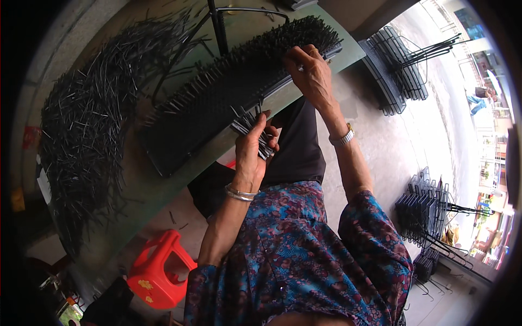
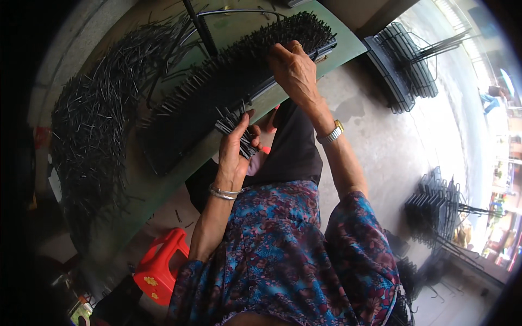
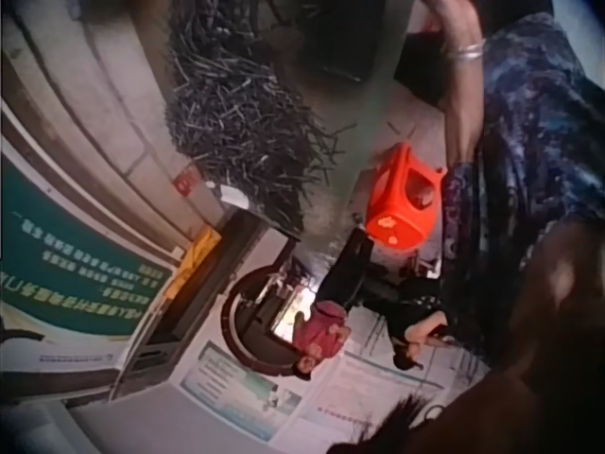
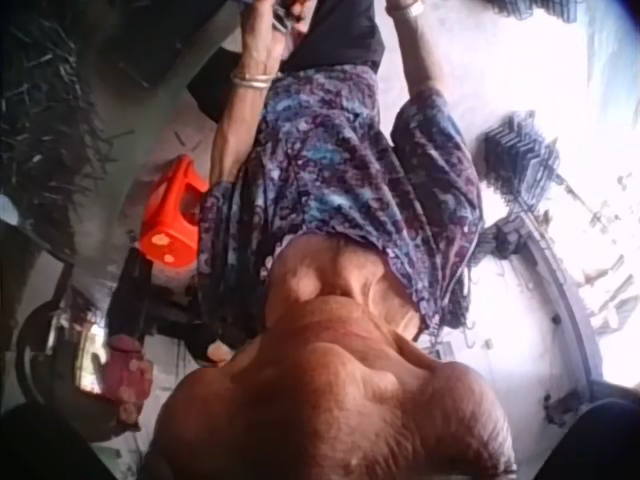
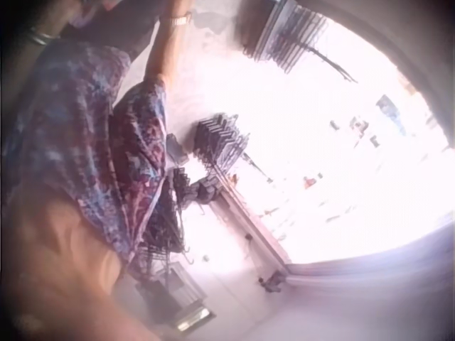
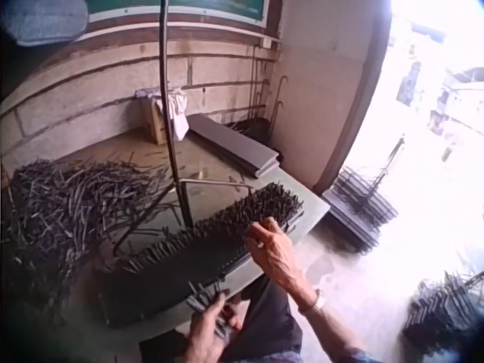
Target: Manually inserting metal pins into a perforated board at a workbench.
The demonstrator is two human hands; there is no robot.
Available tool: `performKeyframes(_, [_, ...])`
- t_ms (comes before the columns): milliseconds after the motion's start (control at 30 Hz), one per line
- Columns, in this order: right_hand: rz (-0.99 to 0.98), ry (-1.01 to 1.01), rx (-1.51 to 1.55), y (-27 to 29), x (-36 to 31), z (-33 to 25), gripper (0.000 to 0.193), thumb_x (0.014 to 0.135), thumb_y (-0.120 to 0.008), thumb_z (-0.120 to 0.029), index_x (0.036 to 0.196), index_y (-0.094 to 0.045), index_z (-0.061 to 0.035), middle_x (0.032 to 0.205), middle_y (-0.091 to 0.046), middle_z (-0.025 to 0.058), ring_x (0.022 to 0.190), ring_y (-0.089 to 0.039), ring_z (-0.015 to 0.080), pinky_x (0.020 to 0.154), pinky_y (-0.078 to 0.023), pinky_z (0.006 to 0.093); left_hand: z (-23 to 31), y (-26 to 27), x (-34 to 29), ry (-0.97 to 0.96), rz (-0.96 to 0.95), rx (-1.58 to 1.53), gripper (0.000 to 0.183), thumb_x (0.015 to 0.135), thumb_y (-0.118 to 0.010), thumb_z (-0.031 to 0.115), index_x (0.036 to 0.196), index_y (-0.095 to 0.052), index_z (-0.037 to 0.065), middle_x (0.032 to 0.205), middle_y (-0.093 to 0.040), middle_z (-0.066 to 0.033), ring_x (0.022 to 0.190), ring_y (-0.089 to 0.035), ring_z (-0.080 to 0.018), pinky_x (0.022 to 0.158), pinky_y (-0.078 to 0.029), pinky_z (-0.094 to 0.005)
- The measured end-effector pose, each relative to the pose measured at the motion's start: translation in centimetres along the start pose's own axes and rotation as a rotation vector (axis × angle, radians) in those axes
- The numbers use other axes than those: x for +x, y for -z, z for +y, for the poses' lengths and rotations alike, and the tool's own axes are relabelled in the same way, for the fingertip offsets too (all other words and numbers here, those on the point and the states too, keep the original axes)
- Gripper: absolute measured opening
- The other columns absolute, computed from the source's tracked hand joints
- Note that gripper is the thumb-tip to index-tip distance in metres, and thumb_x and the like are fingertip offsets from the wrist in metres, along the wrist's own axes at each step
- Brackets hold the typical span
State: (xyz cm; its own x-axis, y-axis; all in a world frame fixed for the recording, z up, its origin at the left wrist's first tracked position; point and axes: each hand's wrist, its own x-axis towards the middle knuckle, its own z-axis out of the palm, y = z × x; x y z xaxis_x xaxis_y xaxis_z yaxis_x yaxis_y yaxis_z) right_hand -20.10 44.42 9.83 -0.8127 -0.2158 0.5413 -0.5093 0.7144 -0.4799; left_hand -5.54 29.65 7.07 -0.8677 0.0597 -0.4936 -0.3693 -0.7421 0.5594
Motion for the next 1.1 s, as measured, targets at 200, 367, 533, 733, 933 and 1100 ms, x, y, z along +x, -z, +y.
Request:
performKeyframes(200, [-0.103,0.018,-0.057,0.7,0.7,0.3,0.009,0.085,-0.067,-0.017,0.092,-0.064,-0.0119,0.086,-0.056,0.0062,0.074,-0.058,0.0219,0.066,-0.047,0.0338,-0.1,-0.2,-0.2,-0.027,0.001,0.035,0.032,0.093,-0.064,0.03,0.112,-0.066,0.004,0.074,-0.064,-0.0041,0.059,-0.057,-0.0099,0.051,-0.047,-0.024])
performKeyframes(367, [-0.099,0.123,-0.134,0.2,0.6,0.4,0.009,0.086,-0.066,-0.018,0.093,-0.066,-0.0126,0.086,-0.057,0.0074,0.078,-0.06,0.0256,0.066,-0.048,0.036,-0.3,-0.3,-0.6,-0.03,0.001,0.044,0.032,0.091,-0.066,0.031,0.109,-0.068,0.005,0.075,-0.064,-0.0044,0.06,-0.058,-0.0106,0.051,-0.047,-0.0243])
performKeyframes(533, [0.011,0.085,-0.033,0.1,-0.5,0.1,0.011,0.087,-0.066,-0.018,0.096,-0.069,-0.0123,0.088,-0.059,0.0076,0.078,-0.06,0.026,0.065,-0.048,0.0362,-0.4,-0.3,-1.1,-0.006,0.023,0.041,0.031,0.09,-0.067,0.033,0.107,-0.069,0.007,0.076,-0.064,-0.0043,0.062,-0.059,-0.0108,0.052,-0.047,-0.025])
performKeyframes(733, [0.054,0.021,-0.113,0.2,-1.1,-0.3,0.015,0.089,-0.065,-0.019,0.1,-0.071,-0.0112,0.088,-0.06,0.0083,0.078,-0.062,0.025,0.066,-0.048,0.0343,0.1,-0.7,-0.7,-0.017,0.007,0.043,0.031,0.09,-0.068,0.032,0.107,-0.068,0.006,0.077,-0.065,-0.0047,0.061,-0.059,-0.0114,0.051,-0.046,-0.0254])
performKeyframes(933, [-0.329,-0.109,0.372,2.7,-3.5,-2.3,0.026,0.087,-0.069,-0.027,0.099,-0.071,-0.0036,0.089,-0.064,0.0158,0.078,-0.063,0.0289,0.067,-0.049,0.0372,-0.2,-1.9,0.0,-0.091,0.027,0.089,0.027,0.088,-0.069,0.028,0.098,-0.067,0.003,0.077,-0.066,-0.0046,0.06,-0.06,-0.0121,0.048,-0.044,-0.0253])
performKeyframes(1100, [-0.438,-0.198,0.597,2.9,-4.8,-4.3,0.02,0.085,-0.065,-0.016,0.095,-0.065,0.0013,0.086,-0.064,0.0177,0.083,-0.064,0.0316,0.073,-0.051,0.0385,0.0,-1.3,-0.8,0.045,0.1,0.104,0.018,0.089,-0.069,0.021,0.092,-0.065,0.003,0.075,-0.066,-0.0056,0.052,-0.056,-0.0108,0.043,-0.042,-0.0231])
